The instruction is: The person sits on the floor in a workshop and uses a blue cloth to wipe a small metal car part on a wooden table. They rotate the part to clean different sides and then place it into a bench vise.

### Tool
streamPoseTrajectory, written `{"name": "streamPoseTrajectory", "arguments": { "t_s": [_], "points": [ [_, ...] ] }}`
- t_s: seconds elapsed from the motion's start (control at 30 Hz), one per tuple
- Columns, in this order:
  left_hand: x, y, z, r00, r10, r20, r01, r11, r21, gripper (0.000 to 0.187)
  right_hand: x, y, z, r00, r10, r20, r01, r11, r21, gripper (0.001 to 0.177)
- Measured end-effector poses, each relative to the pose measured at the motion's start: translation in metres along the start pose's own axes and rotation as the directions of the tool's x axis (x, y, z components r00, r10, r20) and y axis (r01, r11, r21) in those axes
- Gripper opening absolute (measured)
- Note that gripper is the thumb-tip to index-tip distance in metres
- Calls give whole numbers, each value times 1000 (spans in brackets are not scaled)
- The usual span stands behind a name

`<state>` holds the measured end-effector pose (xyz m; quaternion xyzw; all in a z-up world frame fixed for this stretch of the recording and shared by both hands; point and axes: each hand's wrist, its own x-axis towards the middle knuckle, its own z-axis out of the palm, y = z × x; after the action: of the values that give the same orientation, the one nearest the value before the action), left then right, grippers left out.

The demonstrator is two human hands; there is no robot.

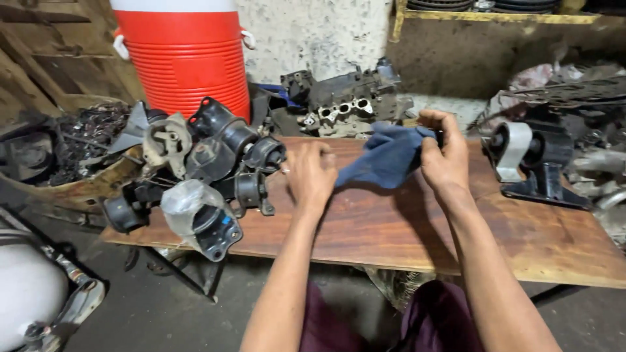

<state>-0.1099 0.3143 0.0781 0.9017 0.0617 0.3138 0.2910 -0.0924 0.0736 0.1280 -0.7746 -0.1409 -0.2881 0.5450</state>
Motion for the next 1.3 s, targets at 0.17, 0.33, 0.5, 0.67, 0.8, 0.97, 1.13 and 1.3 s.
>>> {"name": "streamPoseTrajectory", "arguments": {
  "t_s": [0.17, 0.33, 0.5, 0.67, 0.8, 0.97, 1.13, 1.3],
  "points": [
    [20, -59, -12, 979, 112, -171, -27, 900, 436, 43, -27, -1, 14, 999, 51, 10, -49, 992, -115, 53],
    [49, -116, 26, 935, 201, -293, -19, 852, 523, 81, -52, 57, 24, 980, 142, 142, -89, 942, -324, 57],
    [62, -106, 26, 995, -28, -99, 72, 874, 481, 87, -76, 103, 22, 916, 385, 114, -304, 850, -430, 55],
    [75, -106, 19, 997, -80, -13, 78, 891, 448, 73, -75, 90, 14, 901, 419, 116, -336, 840, -426, 55],
    [74, -102, 13, 997, -55, 62, 25, 914, 406, 67, -74, 79, 10, 875, 458, 158, -367, 839, -402, 56],
    [63, -101, 15, 986, 140, 96, -169, 861, 479, 64, -72, 73, 9, 855, 506, 114, -429, 813, -393, 53],
    [45, -68, 26, 971, 163, 173, -198, 957, 214, 70, -72, 63, -10, 834, 548, 55, -490, 784, -381, 55],
    [15, -14, 44, 961, 7, 277, 67, 964, -257, 60, -59, 58, -52, 948, 263, -177, -293, 940, -176, 40]
  ]
}}
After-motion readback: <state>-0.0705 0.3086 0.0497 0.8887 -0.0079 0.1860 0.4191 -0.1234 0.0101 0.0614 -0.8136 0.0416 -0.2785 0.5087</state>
